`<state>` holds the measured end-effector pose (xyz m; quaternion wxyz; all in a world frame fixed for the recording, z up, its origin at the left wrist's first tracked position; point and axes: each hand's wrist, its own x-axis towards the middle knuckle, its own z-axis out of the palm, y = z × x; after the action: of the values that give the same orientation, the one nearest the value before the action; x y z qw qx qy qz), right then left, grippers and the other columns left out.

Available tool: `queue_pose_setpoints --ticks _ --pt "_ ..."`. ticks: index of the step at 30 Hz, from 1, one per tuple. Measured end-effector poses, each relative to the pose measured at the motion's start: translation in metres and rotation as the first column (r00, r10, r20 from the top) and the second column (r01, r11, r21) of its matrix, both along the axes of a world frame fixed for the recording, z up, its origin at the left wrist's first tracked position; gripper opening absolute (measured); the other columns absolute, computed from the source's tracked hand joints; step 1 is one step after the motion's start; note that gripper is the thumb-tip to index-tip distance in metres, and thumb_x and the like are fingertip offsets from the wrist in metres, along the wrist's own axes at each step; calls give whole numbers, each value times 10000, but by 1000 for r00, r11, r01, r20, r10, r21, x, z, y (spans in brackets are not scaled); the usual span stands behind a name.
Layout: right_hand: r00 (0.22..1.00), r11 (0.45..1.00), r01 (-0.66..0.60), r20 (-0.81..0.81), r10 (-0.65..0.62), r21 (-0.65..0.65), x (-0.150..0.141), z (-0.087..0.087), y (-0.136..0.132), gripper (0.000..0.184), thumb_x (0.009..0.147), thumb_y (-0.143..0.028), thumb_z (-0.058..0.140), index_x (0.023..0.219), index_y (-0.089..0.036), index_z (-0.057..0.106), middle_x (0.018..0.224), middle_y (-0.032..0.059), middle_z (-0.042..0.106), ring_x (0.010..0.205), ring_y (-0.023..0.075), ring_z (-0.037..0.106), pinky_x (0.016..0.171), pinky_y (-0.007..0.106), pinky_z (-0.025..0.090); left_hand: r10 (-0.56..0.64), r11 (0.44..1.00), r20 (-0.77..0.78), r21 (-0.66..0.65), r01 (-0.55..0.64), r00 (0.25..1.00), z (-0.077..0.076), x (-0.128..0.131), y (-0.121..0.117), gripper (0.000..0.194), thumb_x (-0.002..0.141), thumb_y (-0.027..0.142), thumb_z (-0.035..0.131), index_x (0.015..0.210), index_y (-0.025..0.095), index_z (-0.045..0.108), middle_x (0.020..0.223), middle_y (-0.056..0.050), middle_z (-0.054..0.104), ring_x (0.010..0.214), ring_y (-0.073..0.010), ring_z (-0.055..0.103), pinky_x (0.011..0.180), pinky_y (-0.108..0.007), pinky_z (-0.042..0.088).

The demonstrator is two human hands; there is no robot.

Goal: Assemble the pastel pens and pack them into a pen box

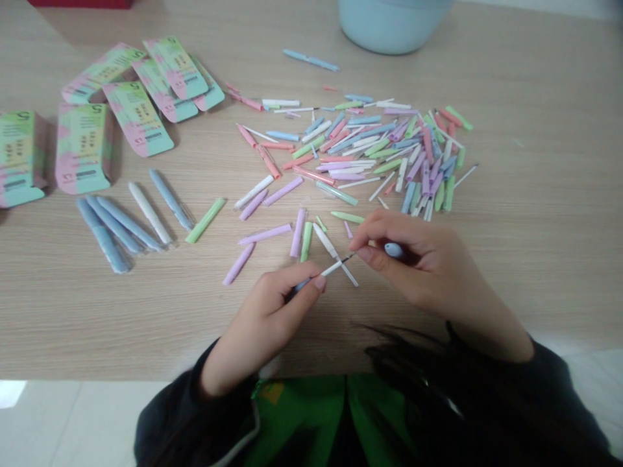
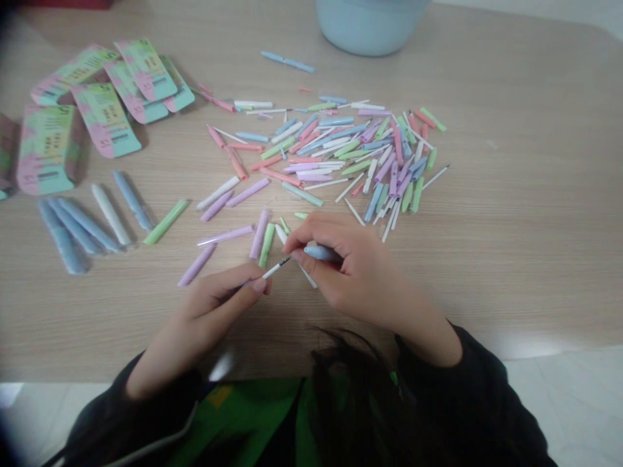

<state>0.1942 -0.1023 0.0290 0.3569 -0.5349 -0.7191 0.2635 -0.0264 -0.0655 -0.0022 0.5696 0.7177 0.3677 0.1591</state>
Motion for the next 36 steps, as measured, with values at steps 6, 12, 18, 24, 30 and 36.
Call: queue_pose_setpoints --ticks 6,12,18,24,30,36 --pt "996 996 85 9 -85 33 5 5 -3 140 931 -109 604 895 -228 668 855 -5 664 765 143 602 631 285 428 36 999 17 12 -36 999 2 1 1 301 1003 308 483 733 189 543 706 36 492 715 -140 474 684 -252 393" --pt "999 999 38 36 -38 23 2 -1 -1 124 913 -107 622 906 -221 671 870 0 672 749 135 600 625 272 439 17 1000 11 -8 -17 1000 3 1 0 302 1007 297 479 730 192 537 693 43 482 701 -134 467 677 -249 382" --pt "998 1000 23 52 -24 16 1 -1 -2 126 920 -118 617 908 -232 669 894 10 690 788 157 623 644 290 454 38 999 17 -22 -37 999 2 -2 0 286 1009 309 490 758 194 568 718 42 504 739 -140 489 701 -254 391" --pt "990 988 136 37 -139 70 5 4 -3 133 929 -126 611 901 -242 671 877 8 677 791 165 617 661 309 458 56 998 8 -27 -56 998 2 -2 0 292 1009 315 493 752 192 560 723 40 486 736 -138 473 693 -258 384" --pt "996 997 69 50 -70 28 1 1 -2 116 916 -129 623 907 -229 681 871 3 682 736 145 600 612 286 440 19 1000 1 -19 -19 1000 3 1 1 309 1000 300 481 714 195 532 694 40 473 705 -143 463 685 -266 378" --pt "999 1000 27 47 -27 11 0 -4 1 110 916 -129 619 905 -222 677 882 7 690 751 146 611 624 277 449 8 1000 -5 -22 -8 1000 3 1 0 299 998 296 485 727 193 559 691 42 491 704 -140 476 678 -261 378"
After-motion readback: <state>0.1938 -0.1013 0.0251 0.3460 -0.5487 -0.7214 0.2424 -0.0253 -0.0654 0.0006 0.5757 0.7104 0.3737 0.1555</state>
